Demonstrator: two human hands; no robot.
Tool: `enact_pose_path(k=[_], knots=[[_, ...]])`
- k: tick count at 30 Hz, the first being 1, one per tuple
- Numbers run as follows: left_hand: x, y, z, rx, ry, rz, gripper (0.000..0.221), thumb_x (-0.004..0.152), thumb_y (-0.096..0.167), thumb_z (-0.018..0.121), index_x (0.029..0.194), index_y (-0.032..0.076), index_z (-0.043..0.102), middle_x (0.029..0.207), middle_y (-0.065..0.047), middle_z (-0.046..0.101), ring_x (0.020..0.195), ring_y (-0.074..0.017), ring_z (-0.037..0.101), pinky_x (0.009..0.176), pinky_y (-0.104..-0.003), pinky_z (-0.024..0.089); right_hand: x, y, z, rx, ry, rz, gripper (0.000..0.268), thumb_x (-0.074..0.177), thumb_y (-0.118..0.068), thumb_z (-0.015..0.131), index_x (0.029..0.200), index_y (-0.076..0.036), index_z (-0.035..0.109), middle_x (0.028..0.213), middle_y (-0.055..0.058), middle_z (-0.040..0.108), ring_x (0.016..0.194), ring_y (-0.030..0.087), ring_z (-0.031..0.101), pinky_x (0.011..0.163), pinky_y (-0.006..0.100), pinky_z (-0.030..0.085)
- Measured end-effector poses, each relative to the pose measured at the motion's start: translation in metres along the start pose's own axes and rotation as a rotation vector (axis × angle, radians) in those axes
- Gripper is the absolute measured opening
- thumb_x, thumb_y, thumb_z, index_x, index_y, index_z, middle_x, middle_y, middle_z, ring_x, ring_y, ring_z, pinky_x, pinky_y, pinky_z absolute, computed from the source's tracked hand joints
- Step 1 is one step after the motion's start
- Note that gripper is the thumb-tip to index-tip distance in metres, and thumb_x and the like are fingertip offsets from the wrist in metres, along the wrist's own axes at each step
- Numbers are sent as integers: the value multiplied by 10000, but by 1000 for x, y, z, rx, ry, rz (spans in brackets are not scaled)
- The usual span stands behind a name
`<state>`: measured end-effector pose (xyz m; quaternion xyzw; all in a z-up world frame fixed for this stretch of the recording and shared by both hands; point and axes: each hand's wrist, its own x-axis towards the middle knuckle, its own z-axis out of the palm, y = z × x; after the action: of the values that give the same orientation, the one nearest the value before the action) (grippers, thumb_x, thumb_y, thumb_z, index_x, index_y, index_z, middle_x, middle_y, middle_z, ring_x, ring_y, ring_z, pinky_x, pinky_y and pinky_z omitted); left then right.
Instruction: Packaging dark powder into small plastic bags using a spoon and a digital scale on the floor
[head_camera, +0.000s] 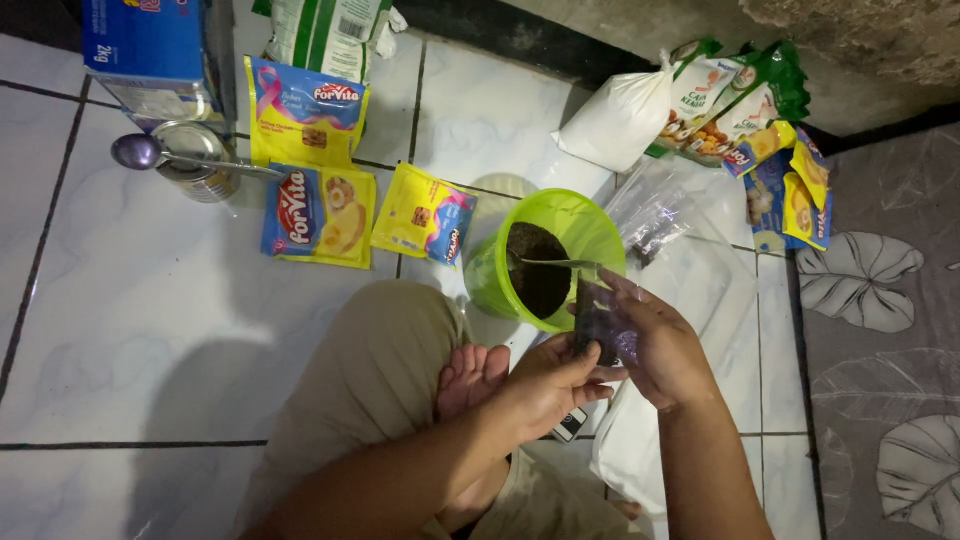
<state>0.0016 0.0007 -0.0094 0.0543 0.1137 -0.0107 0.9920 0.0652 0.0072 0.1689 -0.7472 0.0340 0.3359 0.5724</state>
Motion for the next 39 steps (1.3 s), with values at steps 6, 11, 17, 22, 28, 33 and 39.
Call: enact_pose_path(k=[6, 11, 17, 22, 28, 33, 39], knots=[[0, 1, -2, 11, -13, 8, 333, 1018, 279, 738, 1231, 51, 621, 1227, -123, 733, 1102, -294, 731, 922, -399, 638, 5, 4, -7, -28, -23, -10, 556, 1001, -144, 475, 1536, 6, 447, 1507, 338, 504, 1477, 490, 378, 1183, 660, 230], [-8, 9, 11, 0, 10, 1, 310, 1012, 263, 742, 1209, 61, 613, 1177, -96, 733, 1057, -270, 744, 887, -363, 651, 4, 2, -6, -74, -19, -1, 571, 1004, -154, 472, 1557, -23, 424, 1560, 319, 451, 1499, 498, 309, 1184, 672, 191], [-4, 5, 4, -9, 11, 11, 315, 1004, 253, 754, 1203, 56, 611, 1172, -104, 733, 1061, -287, 744, 886, -376, 652, 4, 0, -4, -94, -10, 13, 568, 1008, -169, 466, 1562, -49, 433, 1575, 328, 422, 1499, 528, 262, 1195, 671, 173], [-3, 3, 2, 3, 12, 1, 293, 1006, 251, 752, 1184, 61, 618, 1163, -116, 733, 1050, -286, 748, 903, -386, 646, 7, 4, -6, -106, -8, 17, 576, 1004, -180, 475, 1568, -70, 433, 1593, 313, 405, 1505, 523, 243, 1194, 670, 157], [-5, 5, 6, 1, 21, 14, 286, 995, 242, 765, 1162, 59, 623, 1144, -107, 738, 1034, -283, 753, 881, -385, 653, 5, 3, -5, -95, 2, 1, 551, 1001, -141, 473, 1542, -35, 465, 1530, 325, 483, 1497, 496, 315, 1194, 642, 219], [-11, 11, 12, 15, 24, 19, 240, 1007, 229, 750, 1146, 72, 633, 1121, -99, 749, 998, -271, 764, 879, -391, 655, 2, 0, -3, -107, -1, -11, 559, 1007, -142, 462, 1552, -18, 435, 1544, 349, 448, 1477, 533, 311, 1185, 663, 217], [-8, 8, 8, 18, 5, 33, 238, 1008, 224, 749, 1140, 65, 632, 1120, -100, 743, 1009, -273, 760, 864, -379, 658, 8, 7, -8, -64, 21, -17, 514, 993, -90, 494, 1498, 4, 520, 1399, 296, 598, 1350, 424, 554, 1112, 597, 398]])
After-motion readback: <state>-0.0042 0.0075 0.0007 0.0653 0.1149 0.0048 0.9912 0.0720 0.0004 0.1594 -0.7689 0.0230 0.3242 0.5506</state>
